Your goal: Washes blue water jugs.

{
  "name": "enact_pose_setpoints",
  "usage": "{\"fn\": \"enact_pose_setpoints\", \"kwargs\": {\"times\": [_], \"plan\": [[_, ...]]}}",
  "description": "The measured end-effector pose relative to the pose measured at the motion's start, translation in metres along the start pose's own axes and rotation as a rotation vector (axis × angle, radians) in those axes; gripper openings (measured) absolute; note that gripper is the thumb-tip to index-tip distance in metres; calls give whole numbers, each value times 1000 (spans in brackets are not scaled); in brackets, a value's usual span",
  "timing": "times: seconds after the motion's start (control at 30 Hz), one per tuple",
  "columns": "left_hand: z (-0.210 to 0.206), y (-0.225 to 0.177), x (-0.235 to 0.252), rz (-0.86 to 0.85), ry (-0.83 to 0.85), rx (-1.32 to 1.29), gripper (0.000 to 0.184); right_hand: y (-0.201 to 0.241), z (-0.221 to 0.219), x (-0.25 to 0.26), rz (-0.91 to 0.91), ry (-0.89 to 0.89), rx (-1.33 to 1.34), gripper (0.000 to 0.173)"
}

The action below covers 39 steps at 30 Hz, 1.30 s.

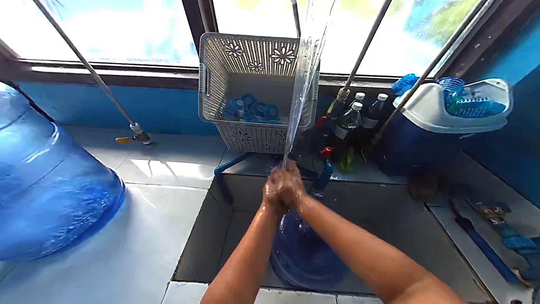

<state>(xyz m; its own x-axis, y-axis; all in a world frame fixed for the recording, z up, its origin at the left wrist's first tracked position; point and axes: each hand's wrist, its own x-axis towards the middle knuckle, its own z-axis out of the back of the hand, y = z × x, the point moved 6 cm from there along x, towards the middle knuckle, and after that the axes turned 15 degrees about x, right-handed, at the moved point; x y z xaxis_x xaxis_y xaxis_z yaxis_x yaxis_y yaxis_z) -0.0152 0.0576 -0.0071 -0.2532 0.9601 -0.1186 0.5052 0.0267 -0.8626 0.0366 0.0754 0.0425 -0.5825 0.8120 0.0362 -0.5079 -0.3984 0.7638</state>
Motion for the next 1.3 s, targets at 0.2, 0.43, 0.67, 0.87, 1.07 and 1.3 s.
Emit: {"fn": "enact_pose_setpoints", "kwargs": {"times": [0.2,0.43,0.67,0.87,1.07,1.3], "plan": [[-33,-27,-54,176,-42,134,40,-2,13,-15,-49,46,154,49],[-30,-38,-58,141,-27,139,39,16,11,-27,-6,-74,271,48],[-6,-36,-27,20,9,158,43,19,-5,-14,125,-105,208,52],[16,-29,-2,-124,87,150,50,29,-24,-22,204,-108,117,59],[4,-21,0,-46,124,104,52,12,-9,-8,112,-142,116,58],[-13,-17,-18,65,97,39,48,5,1,-12,14,-140,104,54]]}}
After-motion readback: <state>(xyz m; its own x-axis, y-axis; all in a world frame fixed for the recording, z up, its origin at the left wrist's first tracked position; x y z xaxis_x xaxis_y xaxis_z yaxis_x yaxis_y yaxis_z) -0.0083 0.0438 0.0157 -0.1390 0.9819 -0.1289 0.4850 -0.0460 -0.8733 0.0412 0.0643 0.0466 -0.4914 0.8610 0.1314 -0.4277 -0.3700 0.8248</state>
